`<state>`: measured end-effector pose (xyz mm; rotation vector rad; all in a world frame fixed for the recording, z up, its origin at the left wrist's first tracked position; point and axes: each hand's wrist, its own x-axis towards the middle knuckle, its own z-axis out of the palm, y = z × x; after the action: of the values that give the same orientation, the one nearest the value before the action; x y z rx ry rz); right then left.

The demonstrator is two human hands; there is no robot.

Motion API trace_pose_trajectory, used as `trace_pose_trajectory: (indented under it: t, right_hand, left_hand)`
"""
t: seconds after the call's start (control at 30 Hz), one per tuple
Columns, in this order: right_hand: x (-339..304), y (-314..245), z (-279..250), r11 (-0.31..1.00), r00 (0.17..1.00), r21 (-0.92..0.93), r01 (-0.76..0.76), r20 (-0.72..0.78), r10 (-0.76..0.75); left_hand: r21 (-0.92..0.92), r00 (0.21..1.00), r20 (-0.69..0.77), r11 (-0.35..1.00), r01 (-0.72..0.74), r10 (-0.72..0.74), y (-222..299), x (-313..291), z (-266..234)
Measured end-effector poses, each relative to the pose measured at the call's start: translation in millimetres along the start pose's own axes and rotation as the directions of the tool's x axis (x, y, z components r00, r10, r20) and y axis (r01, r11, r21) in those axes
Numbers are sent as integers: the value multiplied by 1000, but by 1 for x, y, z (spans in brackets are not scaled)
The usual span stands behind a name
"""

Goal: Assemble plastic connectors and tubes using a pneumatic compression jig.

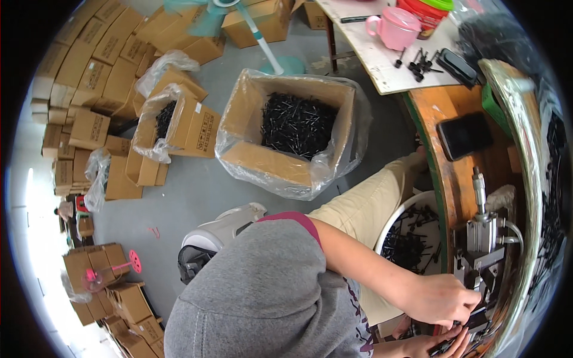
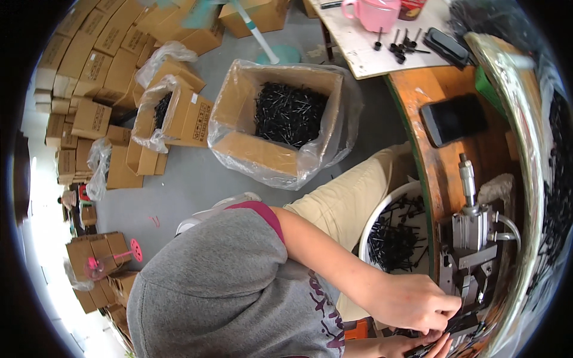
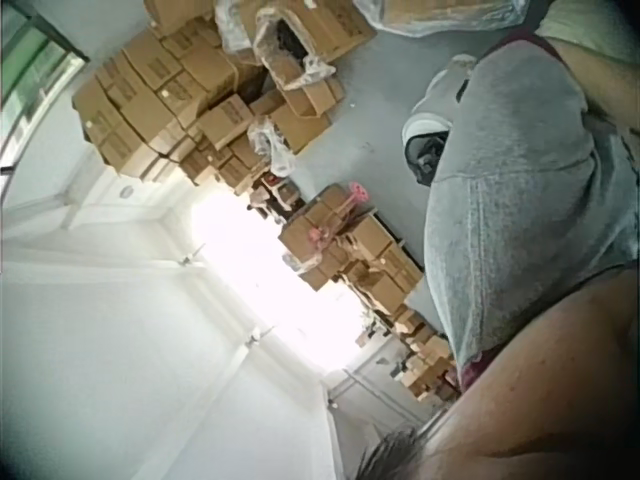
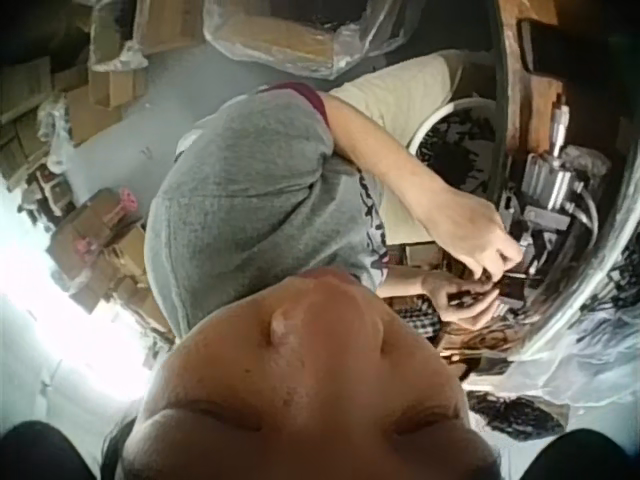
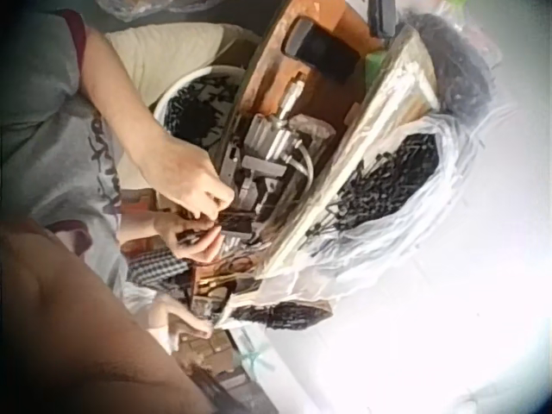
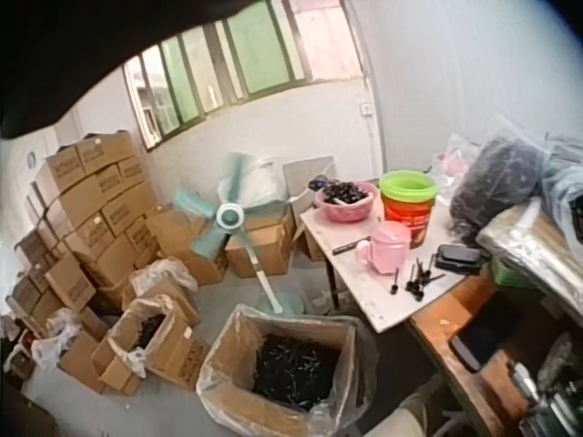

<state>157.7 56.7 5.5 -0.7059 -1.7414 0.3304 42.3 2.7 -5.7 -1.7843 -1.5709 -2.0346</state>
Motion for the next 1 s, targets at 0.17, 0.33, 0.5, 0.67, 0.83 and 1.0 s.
trace_pose_trajectory:
  t: [0.17, 0.33, 0.5, 0.67, 0.83, 1.0]
  right_hand:
    - [-5, 41, -24, 917, 986, -364, 165, 44, -160]
    - [-2, 41, -23, 946, 998, -320, 59, 34, -51]
    - [1, 52, -30, 957, 997, -277, 81, 41, -73]
    - [-3, 50, -34, 962, 994, -257, 97, 69, -81]
    - [-2, 51, -30, 975, 992, -191, 110, 79, -96]
    - [-1, 51, -33, 967, 977, -193, 164, 170, -132]
  left_hand:
    - [154, 994, 106, 987, -38, 22, -17, 6, 8]
    - [327, 970, 242, 939, -102, 21, -17, 11, 2]
    - [457, 923, 384, 872, -174, -17, -35, 21, 26]
    - [545, 871, 486, 802, -244, -65, -33, 20, 26]
    - [540, 849, 525, 793, -282, -55, -34, 29, 25]
    - [553, 825, 552, 793, -254, -121, -32, 34, 24]
